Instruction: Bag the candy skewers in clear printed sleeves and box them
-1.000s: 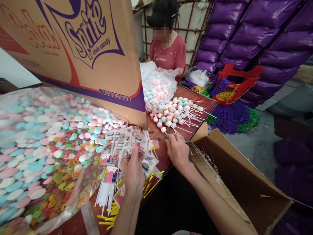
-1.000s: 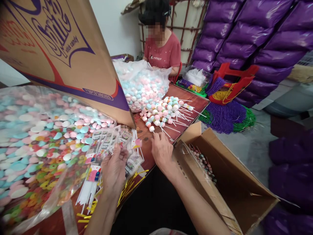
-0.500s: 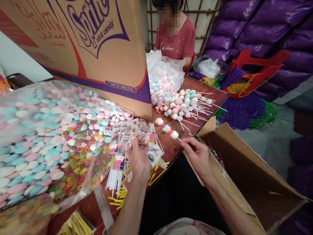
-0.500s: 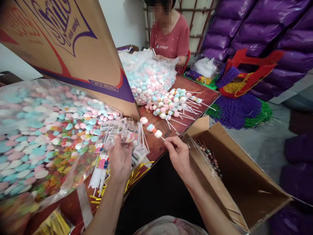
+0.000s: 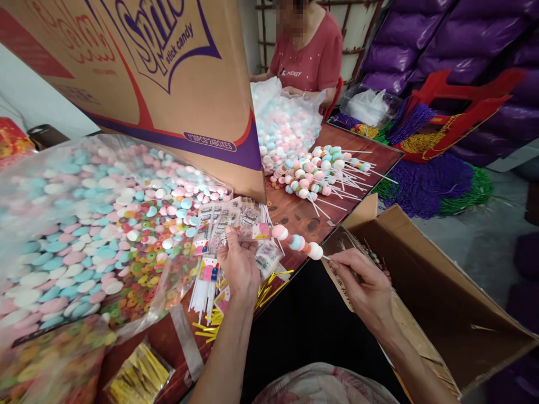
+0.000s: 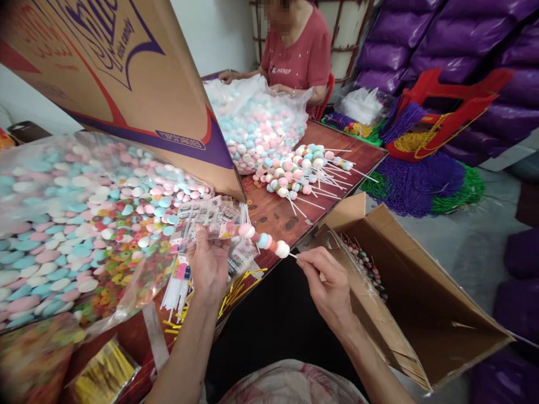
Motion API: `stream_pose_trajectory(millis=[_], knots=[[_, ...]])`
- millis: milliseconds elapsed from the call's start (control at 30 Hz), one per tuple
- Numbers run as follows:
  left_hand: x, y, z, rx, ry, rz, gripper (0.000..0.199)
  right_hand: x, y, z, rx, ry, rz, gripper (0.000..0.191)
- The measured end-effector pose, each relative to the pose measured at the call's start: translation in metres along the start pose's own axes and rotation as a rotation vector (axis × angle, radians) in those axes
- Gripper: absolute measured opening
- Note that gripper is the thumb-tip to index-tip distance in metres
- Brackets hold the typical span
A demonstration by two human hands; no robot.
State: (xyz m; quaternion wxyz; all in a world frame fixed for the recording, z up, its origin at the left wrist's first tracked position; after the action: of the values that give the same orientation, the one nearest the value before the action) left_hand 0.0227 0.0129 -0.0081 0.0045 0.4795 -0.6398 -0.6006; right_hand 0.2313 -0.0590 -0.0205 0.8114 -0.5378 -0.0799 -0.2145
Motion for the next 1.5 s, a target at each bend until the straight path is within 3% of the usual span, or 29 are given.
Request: stream_pose_trajectory(millis=[133, 233, 333, 500, 833, 1167, 1367, 1500], knots=[[0.003, 0.001, 0.002, -0.037, -0.024, 0.064, 0.039, 0.007, -0.002, -0.002, 0.149, -0.021, -0.173, 0.019], [0.005, 0.001, 0.004, -0.162, -0.028, 0.205, 0.039, 0.01, -0.005, -0.002, 0.218, -0.026, -0.223, 0.024], [0.007, 0.001, 0.006, -0.276, -0.036, 0.325, 0.038, 0.012, -0.011, -0.001, 0.22, -0.013, -0.215, 0.025], [0.012, -0.001, 0.011, -0.352, -0.049, 0.474, 0.044, 0.012, -0.014, 0.0, 0.183, 0.013, -0.189, 0.023], [0.011, 0.002, 0.014, -0.217, -0.052, 0.386, 0.041, 0.012, -0.011, -0.002, 0.12, 0.14, -0.157, 0.023], [0.004, 0.0, 0.008, -0.029, -0.127, 0.2, 0.045, 0.004, -0.014, -0.007, 0.177, 0.137, -0.238, 0.023], [0.007, -0.001, 0.007, -0.159, -0.124, 0.341, 0.041, 0.008, -0.012, -0.007, 0.267, 0.116, -0.289, 0.028], [0.005, -0.003, -0.001, -0.243, -0.155, 0.398, 0.035, 0.003, -0.016, -0.005, 0.241, 0.087, -0.239, 0.027]])
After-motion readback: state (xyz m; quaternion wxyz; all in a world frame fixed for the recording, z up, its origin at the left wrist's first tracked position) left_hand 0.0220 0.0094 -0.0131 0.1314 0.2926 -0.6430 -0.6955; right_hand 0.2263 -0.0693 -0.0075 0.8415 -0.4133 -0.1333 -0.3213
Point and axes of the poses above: each hand's wrist, its own z-axis towards the middle knuckle, its own x-axis out of the back of the hand, y = z × x, the point moved 1 cm from there along z, towards the middle knuckle, and after that the axes turned 3 degrees about -x, right-handed, at the moved point
